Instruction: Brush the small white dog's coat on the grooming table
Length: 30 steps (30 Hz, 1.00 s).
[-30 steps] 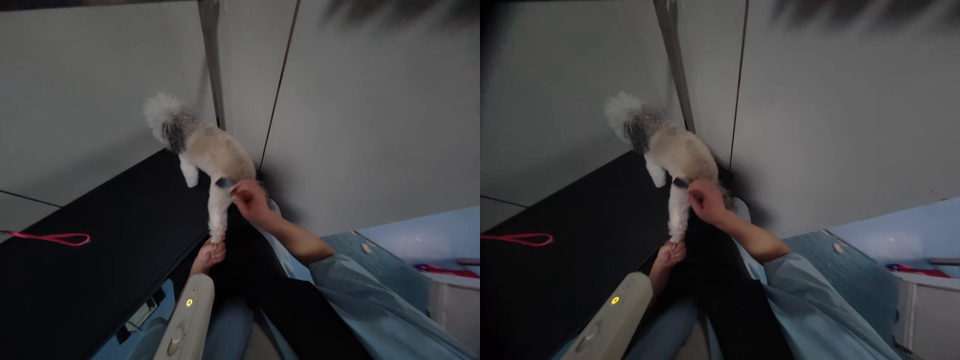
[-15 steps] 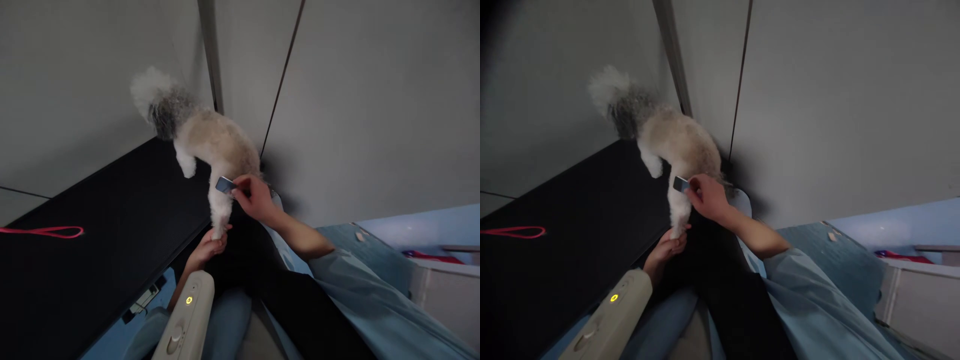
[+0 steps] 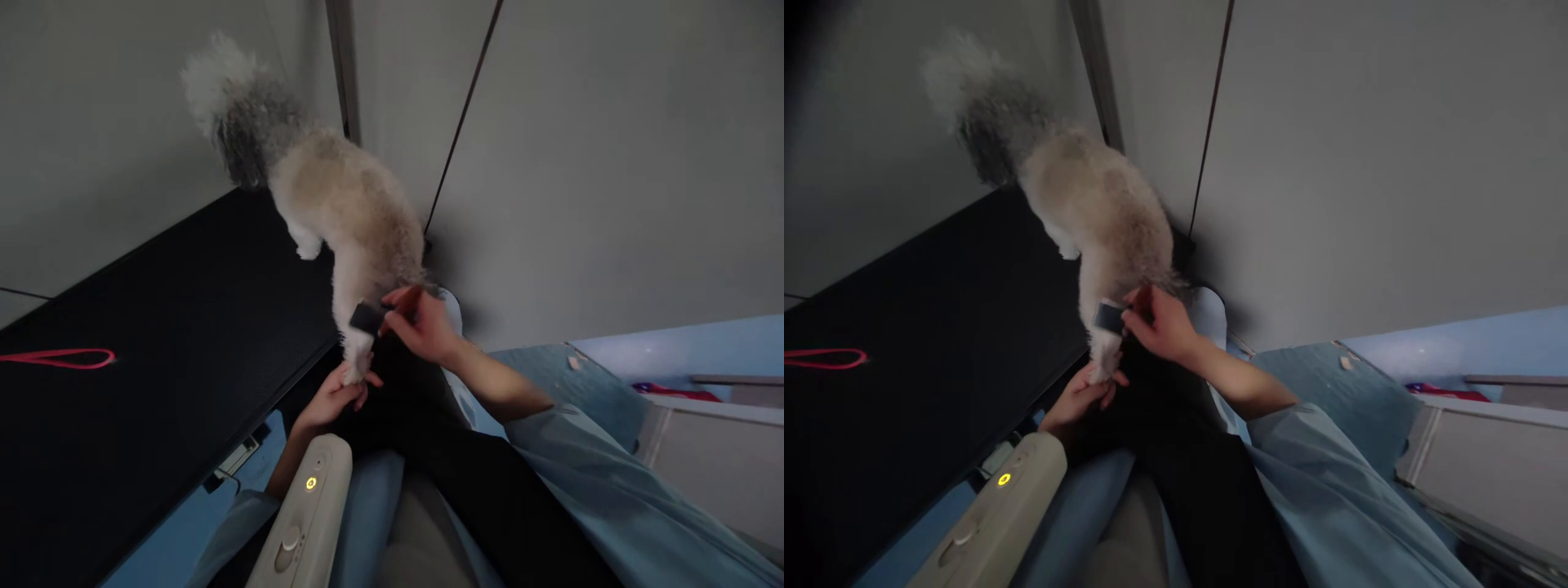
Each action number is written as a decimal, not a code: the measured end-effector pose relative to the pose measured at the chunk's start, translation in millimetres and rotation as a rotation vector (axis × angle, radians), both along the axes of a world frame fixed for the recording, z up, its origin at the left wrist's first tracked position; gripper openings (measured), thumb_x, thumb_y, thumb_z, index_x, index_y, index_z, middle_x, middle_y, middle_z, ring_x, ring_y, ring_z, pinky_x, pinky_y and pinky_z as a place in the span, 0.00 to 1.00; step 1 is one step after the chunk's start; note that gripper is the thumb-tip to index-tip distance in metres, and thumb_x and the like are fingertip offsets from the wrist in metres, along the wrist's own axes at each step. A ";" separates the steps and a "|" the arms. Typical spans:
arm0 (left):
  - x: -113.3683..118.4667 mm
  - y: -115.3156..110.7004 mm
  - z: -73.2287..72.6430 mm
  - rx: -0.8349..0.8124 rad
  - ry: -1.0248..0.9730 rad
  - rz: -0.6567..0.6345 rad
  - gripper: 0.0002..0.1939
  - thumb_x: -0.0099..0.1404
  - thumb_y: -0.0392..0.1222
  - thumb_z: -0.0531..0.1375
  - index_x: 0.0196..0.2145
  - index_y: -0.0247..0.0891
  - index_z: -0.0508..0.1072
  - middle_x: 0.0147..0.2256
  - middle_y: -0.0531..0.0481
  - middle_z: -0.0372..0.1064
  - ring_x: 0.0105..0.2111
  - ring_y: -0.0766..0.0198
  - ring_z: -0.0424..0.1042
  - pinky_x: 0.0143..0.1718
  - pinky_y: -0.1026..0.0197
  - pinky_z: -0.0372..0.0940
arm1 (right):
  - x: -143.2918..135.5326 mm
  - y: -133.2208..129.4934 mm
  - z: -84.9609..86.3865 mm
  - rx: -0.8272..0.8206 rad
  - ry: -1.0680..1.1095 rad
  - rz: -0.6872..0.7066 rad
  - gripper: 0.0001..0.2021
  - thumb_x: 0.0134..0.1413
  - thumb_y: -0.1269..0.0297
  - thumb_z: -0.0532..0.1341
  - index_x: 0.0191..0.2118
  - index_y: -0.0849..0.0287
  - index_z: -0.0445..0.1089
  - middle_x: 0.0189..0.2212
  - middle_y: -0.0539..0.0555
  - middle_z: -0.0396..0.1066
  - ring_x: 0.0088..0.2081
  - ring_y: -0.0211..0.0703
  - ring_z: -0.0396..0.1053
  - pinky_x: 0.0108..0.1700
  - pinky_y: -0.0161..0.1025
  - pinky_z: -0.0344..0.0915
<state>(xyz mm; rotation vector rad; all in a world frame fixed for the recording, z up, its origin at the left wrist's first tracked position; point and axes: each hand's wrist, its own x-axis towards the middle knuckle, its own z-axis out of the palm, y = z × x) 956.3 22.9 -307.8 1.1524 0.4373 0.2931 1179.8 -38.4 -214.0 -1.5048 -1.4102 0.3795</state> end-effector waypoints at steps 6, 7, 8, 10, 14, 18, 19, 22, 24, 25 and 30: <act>-7.4 3.1 2.8 0.028 -0.010 -0.102 0.22 0.69 0.54 0.61 0.47 0.30 0.75 0.25 0.49 0.71 0.17 0.72 0.60 0.19 0.67 0.54 | -3.8 -5.5 -5.4 -0.022 0.061 0.186 0.07 0.62 0.59 0.61 0.39 0.56 0.65 0.37 0.53 0.77 0.34 0.39 0.75 0.36 0.37 0.72; -7.4 4.4 2.9 0.027 -0.020 -0.097 0.23 0.69 0.55 0.61 0.49 0.30 0.74 0.24 0.51 0.70 0.17 0.72 0.59 0.18 0.68 0.53 | -4.6 -5.8 -5.8 0.007 0.081 0.078 0.07 0.63 0.59 0.60 0.40 0.56 0.65 0.39 0.55 0.77 0.35 0.40 0.75 0.37 0.38 0.72; -6.9 5.5 2.7 0.023 -0.037 -0.082 0.23 0.68 0.55 0.62 0.50 0.31 0.73 0.23 0.53 0.68 0.17 0.72 0.58 0.18 0.68 0.52 | -5.3 -6.1 -5.9 0.047 0.097 -0.023 0.07 0.63 0.59 0.59 0.41 0.56 0.65 0.41 0.56 0.77 0.36 0.40 0.75 0.38 0.39 0.72; -4.5 6.2 1.7 0.018 -0.069 -0.047 0.21 0.67 0.54 0.63 0.46 0.32 0.74 0.21 0.56 0.63 0.17 0.72 0.57 0.18 0.68 0.53 | -7.1 -6.9 -5.2 0.062 0.101 -0.007 0.08 0.62 0.58 0.60 0.41 0.56 0.66 0.41 0.55 0.77 0.37 0.40 0.75 0.39 0.39 0.72; 5.4 -2.0 -3.5 0.072 -0.021 0.110 0.18 0.64 0.54 0.64 0.32 0.34 0.70 0.21 0.56 0.60 0.18 0.72 0.57 0.19 0.68 0.55 | -9.2 -5.2 -1.1 -0.061 0.090 0.126 0.08 0.61 0.58 0.60 0.41 0.56 0.67 0.31 0.50 0.75 0.31 0.39 0.73 0.36 0.39 0.71; 17.1 -14.7 -16.2 0.371 0.069 0.389 0.12 0.67 0.49 0.60 0.36 0.36 0.71 0.24 0.55 0.63 0.20 0.71 0.59 0.21 0.67 0.57 | -7.0 3.2 9.6 -0.108 0.066 -0.052 0.09 0.61 0.58 0.60 0.43 0.56 0.67 0.37 0.54 0.76 0.35 0.42 0.74 0.39 0.42 0.71; 19.3 -16.1 -20.5 0.491 0.080 0.449 0.10 0.67 0.47 0.60 0.36 0.36 0.72 0.24 0.55 0.63 0.21 0.70 0.60 0.22 0.67 0.58 | -6.0 6.3 13.8 -0.172 0.036 0.036 0.09 0.60 0.58 0.61 0.42 0.57 0.68 0.36 0.54 0.76 0.35 0.43 0.74 0.39 0.41 0.71; 23.4 -14.6 -32.9 0.850 0.062 0.566 0.11 0.69 0.44 0.57 0.41 0.35 0.76 0.26 0.51 0.68 0.24 0.67 0.65 0.26 0.65 0.63 | -1.6 17.3 29.9 -0.284 -0.074 0.010 0.09 0.63 0.60 0.59 0.42 0.59 0.68 0.34 0.54 0.75 0.35 0.43 0.73 0.39 0.41 0.69; 24.4 -11.7 -38.2 1.049 0.044 0.558 0.15 0.71 0.43 0.55 0.49 0.35 0.76 0.29 0.48 0.70 0.27 0.66 0.69 0.30 0.64 0.66 | 0.1 25.6 42.7 -0.272 -0.175 -0.173 0.09 0.65 0.61 0.56 0.45 0.60 0.67 0.38 0.56 0.75 0.38 0.44 0.73 0.42 0.42 0.68; 24.5 -10.6 -39.6 1.140 0.043 0.526 0.16 0.72 0.42 0.54 0.50 0.35 0.76 0.30 0.47 0.70 0.28 0.65 0.69 0.31 0.64 0.66 | -0.4 29.7 49.5 -0.295 -0.242 -0.162 0.09 0.64 0.61 0.57 0.46 0.59 0.68 0.39 0.56 0.75 0.39 0.44 0.72 0.43 0.41 0.67; 25.4 -12.8 -36.8 1.394 0.118 0.359 0.20 0.71 0.34 0.49 0.51 0.38 0.77 0.33 0.46 0.70 0.30 0.65 0.71 0.31 0.65 0.66 | -11.7 51.4 82.9 -0.519 -0.529 0.040 0.09 0.65 0.60 0.56 0.44 0.59 0.68 0.37 0.55 0.76 0.36 0.45 0.72 0.34 0.39 0.60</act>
